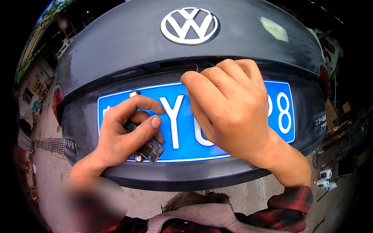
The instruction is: The person manipulates the license plate light housing on the rear of a car by hand, pulling the plastic component away from the vehicle and examining the wiring and assembly.
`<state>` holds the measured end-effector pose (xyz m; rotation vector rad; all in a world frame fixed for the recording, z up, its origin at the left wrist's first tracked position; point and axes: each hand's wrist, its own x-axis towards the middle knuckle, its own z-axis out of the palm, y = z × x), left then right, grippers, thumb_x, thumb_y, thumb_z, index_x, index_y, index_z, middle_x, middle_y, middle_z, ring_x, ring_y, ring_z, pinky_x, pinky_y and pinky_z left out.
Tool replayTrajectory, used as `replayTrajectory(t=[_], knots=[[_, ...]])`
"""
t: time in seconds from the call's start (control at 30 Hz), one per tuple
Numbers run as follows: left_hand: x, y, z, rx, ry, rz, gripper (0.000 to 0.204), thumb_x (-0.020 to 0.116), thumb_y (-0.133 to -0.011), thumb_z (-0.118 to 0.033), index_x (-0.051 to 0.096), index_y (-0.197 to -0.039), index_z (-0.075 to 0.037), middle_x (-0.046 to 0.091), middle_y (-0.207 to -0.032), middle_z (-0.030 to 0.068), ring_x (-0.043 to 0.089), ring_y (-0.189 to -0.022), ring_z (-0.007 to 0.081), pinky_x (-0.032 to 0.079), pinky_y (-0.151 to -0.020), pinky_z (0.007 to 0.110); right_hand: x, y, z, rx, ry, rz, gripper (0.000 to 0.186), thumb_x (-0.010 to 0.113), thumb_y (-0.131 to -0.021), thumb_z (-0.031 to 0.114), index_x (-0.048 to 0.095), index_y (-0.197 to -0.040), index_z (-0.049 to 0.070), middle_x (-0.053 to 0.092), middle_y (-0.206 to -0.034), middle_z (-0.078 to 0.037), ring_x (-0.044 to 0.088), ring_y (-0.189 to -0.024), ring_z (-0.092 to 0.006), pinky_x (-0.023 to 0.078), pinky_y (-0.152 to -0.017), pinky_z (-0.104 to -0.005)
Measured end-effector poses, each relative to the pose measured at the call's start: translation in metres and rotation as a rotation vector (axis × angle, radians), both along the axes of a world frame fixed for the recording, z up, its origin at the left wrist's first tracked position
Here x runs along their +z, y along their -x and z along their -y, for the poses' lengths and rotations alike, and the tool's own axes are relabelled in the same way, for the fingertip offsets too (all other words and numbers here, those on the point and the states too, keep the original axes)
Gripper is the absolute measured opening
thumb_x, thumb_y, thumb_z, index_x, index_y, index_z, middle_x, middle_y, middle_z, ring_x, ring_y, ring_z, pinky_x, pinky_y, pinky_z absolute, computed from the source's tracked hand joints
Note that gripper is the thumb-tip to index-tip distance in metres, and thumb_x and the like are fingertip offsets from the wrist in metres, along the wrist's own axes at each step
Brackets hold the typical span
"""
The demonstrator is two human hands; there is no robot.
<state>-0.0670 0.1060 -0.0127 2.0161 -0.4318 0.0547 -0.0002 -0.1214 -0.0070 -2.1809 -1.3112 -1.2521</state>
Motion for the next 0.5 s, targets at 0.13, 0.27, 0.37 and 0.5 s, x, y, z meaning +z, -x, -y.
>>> replayTrajectory(t=[0.13, 0.27, 0.37, 0.5], knots=[[-0.001, 0.001, 0.000, -0.003, 0.010, 0.011, 0.020, 0.063, -0.098, -0.012, 0.060, -0.111, 0.002, 0.071, -0.071, 0.0081, 0.069, -0.068, 0.0099, 0.051, -0.063, 0.021, 0.001, 0.002, 0.000, -0.051, 0.054, -0.057, 0.032, 0.072, -0.080, 0.003, 0.068, -0.111, 0.002, 0.069, -0.101, -0.013, 0.063, -0.093, -0.0282, 0.045, -0.085, -0.0392], [0.000, -0.001, 0.000, 0.014, 0.007, -0.006, 0.020, 0.063, -0.097, -0.013, 0.060, -0.110, 0.002, 0.071, -0.071, 0.0082, 0.069, -0.068, 0.0104, 0.051, -0.063, 0.021, 0.003, 0.007, -0.004, -0.151, 0.126, -0.076, 0.039, 0.072, -0.082, 0.009, 0.065, -0.120, 0.002, 0.067, -0.112, -0.014, 0.060, -0.104, -0.0287, 0.043, -0.092, -0.0401], [-0.001, -0.001, 0.001, 0.023, -0.002, 0.010, 0.020, 0.063, -0.097, -0.013, 0.060, -0.109, 0.003, 0.071, -0.072, 0.0084, 0.070, -0.069, 0.0109, 0.052, -0.063, 0.021, 0.002, 0.009, -0.012, -0.237, 0.173, -0.020, 0.040, 0.072, -0.082, 0.015, 0.065, -0.118, 0.000, 0.067, -0.107, -0.012, 0.059, -0.104, -0.0257, 0.043, -0.090, -0.0388], [-0.002, -0.001, 0.003, 0.037, -0.004, 0.021, 0.020, 0.063, -0.098, -0.014, 0.060, -0.108, 0.003, 0.071, -0.074, 0.0091, 0.069, -0.071, 0.0111, 0.051, -0.063, 0.022, -0.002, 0.012, -0.020, -0.391, 0.258, 0.020, 0.043, 0.070, -0.084, 0.022, 0.063, -0.118, -0.003, 0.067, -0.103, -0.012, 0.058, -0.102, -0.0233, 0.041, -0.089, -0.0380]])
